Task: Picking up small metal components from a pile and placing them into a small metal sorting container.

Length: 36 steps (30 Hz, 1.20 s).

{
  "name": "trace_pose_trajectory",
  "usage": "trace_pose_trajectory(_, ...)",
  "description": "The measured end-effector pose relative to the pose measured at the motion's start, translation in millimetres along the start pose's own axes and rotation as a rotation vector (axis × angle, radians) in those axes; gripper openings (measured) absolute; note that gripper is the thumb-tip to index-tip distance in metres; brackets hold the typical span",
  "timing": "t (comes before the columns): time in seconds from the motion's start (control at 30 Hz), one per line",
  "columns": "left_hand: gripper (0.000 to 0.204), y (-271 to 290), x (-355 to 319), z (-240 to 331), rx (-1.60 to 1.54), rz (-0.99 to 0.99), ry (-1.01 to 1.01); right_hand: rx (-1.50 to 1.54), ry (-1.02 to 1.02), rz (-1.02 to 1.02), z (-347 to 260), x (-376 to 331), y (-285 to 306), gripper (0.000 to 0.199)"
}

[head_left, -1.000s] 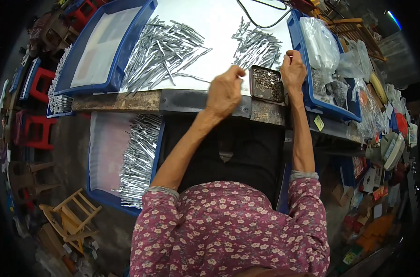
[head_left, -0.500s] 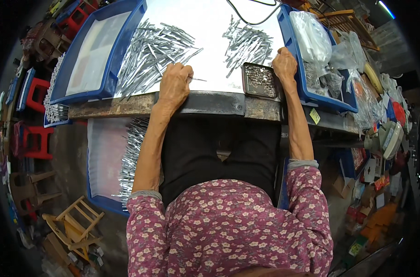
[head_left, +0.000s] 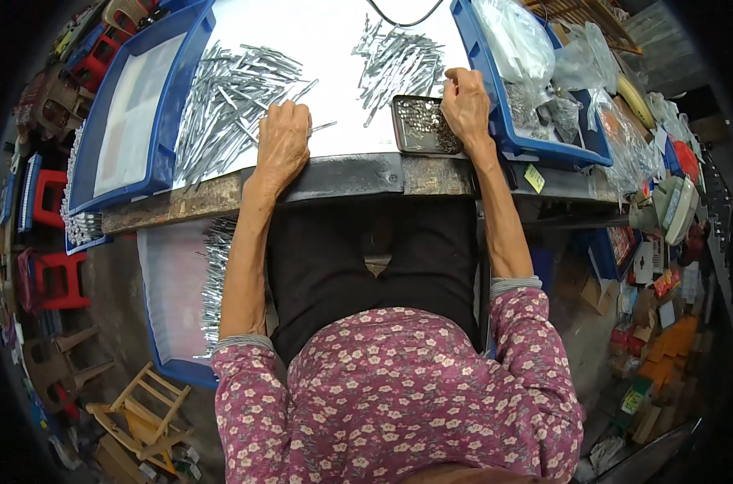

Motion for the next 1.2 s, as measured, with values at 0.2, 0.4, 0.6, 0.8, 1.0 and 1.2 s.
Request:
trace_pose_trajectory(0.2,0.009,-8.9,4.8,2.3,-0.014,-0.005,0.054,0.369,0.035,-0.254,-31.3,-32.6,10.6,0.014)
trace_pose_trajectory(0.4,0.005,-2.9,14.7,12.2,-0.314,0.057,0.146,0.405,0.136,-0.443,-56.3,-52.7,2.3,0.008)
trace_pose_trajectory(0.6,0.002,-10.6,10.2,25.8,-0.549,0.039,0.214,0.371,0.161,-0.465,-62.8,-57.7,-4.3,0.007)
trace_pose_trajectory(0.8,0.003,-9.8,7.3,28.1,-0.572,0.045,0.223,0.350,0.254,-0.426,-70.0,-57.3,-1.2,0.008)
trace_pose_trajectory(1.0,0.002,-10.5,5.3,22.0,-0.595,0.052,0.252,0.305,0.330,-0.473,-74.4,-56.5,-10.5,0.007)
trace_pose_trajectory(1.2,0.003,-8.0,10.4,25.9,-0.655,0.056,0.265,0.272,0.451,-0.449,-81.8,-51.0,-6.5,0.007)
Point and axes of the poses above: each hand's wrist, its own x-axis towards the middle knuckle, its own y-axis out of the back of the hand, z = x × y, the point moved 10 cm from there along x, towards the middle knuckle
